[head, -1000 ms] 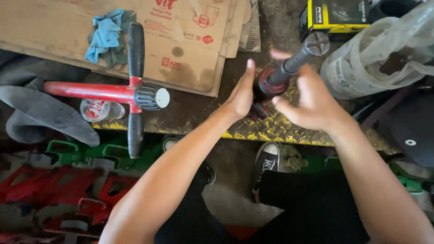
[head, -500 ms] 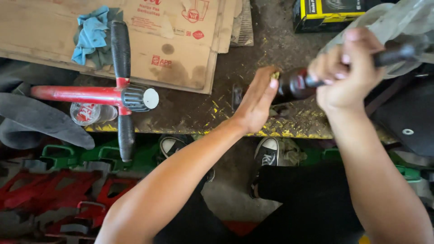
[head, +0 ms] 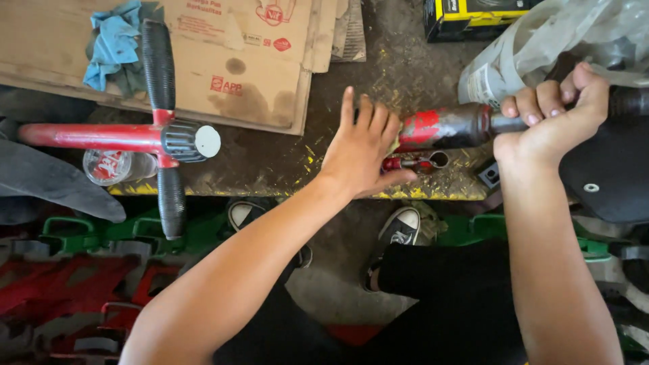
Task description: The person wipes a red hydraulic pump tool with a green cloth, rotating it to clean different parts of its body and handle. They hold the tool steady with one hand while rubbing the cloth over its surfaces, then set it upright on the workbench.
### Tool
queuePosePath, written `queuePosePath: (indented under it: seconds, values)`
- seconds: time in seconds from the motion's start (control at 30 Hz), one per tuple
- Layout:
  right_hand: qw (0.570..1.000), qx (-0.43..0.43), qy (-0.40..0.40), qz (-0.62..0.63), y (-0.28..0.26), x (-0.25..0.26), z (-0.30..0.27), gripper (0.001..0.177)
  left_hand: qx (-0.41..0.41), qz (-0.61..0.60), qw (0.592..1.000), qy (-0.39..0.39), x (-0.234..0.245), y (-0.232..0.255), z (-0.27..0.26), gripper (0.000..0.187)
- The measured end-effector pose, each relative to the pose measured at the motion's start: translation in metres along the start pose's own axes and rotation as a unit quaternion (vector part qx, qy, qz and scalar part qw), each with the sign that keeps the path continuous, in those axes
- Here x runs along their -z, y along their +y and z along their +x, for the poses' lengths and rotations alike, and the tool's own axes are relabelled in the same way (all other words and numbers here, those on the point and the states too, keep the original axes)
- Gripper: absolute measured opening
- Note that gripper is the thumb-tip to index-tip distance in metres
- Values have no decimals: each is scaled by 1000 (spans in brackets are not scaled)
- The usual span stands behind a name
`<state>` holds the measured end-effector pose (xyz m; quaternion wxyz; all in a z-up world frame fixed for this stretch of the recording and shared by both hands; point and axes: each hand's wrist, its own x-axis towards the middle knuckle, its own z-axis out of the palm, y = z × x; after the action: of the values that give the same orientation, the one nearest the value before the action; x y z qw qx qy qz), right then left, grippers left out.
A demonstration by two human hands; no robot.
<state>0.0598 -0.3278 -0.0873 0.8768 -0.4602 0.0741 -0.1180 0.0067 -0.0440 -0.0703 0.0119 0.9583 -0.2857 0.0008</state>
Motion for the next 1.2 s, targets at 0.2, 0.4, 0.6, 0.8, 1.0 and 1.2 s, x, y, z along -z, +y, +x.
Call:
queuePosePath:
  seconds: [0.2, 0.4, 0.6, 0.8, 1.0, 1.2]
  values:
    - [996, 34, 86, 11, 6, -16, -1, 38, -33, 42, 996, 68, -28, -10, -14, 96]
    - [995, 42, 92, 7, 14, 1, 21, 38, -29, -94, 991, 92, -23, 6, -27, 85]
    - [995, 40, 92, -17, 7, -7, 17, 36, 33, -6, 993, 110, -28, 31, -19, 54]
    - [996, 52, 61, -23, 6, -13, 24, 35, 23, -112, 992, -47, -16, 20, -7, 22]
    - [997, 43, 70, -13, 8, -1, 33, 34, 61, -497, 844, 191, 11, -16, -11, 39]
    - [990, 31, 135, 13, 5, -31, 18, 31, 16, -439, 873, 210, 3, -13, -3, 43]
